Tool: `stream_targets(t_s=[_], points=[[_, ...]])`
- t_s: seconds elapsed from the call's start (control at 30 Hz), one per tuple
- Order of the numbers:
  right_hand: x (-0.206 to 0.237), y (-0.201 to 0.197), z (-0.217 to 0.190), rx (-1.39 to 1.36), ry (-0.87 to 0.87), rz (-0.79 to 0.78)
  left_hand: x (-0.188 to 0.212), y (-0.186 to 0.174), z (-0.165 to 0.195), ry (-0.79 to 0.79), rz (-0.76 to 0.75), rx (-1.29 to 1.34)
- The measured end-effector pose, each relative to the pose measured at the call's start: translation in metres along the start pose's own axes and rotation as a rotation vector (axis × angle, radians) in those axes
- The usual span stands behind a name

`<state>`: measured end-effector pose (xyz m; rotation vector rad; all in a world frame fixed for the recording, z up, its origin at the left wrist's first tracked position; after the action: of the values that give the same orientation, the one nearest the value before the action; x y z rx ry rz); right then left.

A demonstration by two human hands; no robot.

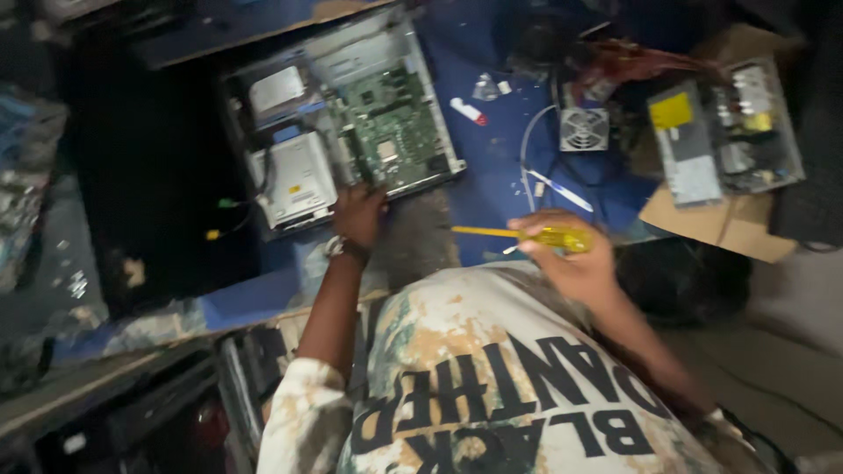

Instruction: The person uses a yellow screwdriver to remove screws from a desktop computer case and then from a power supply unit. They manipulate the screwdriver and components inside the open case, then set the power supply aside and continue unscrewing it on the workbench.

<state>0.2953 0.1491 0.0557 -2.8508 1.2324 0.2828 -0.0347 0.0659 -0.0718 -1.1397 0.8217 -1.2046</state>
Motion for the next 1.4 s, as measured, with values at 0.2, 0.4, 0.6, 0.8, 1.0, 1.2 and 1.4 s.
stream_targets(t_s=[0.2,0.4,0.6,0.8,1.0,1.2,1.4], points=[[-0.008,0.02,0.02,-0.109,0.051,-0.053,0.025,-0.029,0.08,0.616,-0.238,0.711],[-0.016,0.023,0.032,-0.136,0.208,-0.092,0.047,0.002,0.11,0.303,-0.418,1.108],[-0.01,-0.075,0.02,1.263,0.215,0.297,0.074,0.042,0.065,-0.001,-0.359,1.125],[0.01,-0.156,0.016,1.583,0.573,0.542,0.098,0.064,0.041,-0.211,-0.304,1.02],[0.001,-0.193,0.024,1.608,0.582,0.5,0.102,0.083,0.028,-0.379,-0.32,1.004],[0.001,-0.229,0.025,1.328,0.709,0.61,0.101,0.084,0.029,-0.217,-0.182,1.047],[-0.003,-0.257,0.022,1.421,0.597,0.577,0.103,0.091,0.028,-0.271,-0.211,1.074]])
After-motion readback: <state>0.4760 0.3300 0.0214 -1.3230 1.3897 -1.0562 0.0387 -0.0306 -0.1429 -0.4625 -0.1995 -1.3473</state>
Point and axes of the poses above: each hand's wrist, its own x-axis away from the middle knuckle, its own y-axis out of the palm, z = x × y, the point moved 5 cm from there along -x, towards the middle knuckle, and after that the axes turned 7 degrees about -z, right-handed, at the moved point
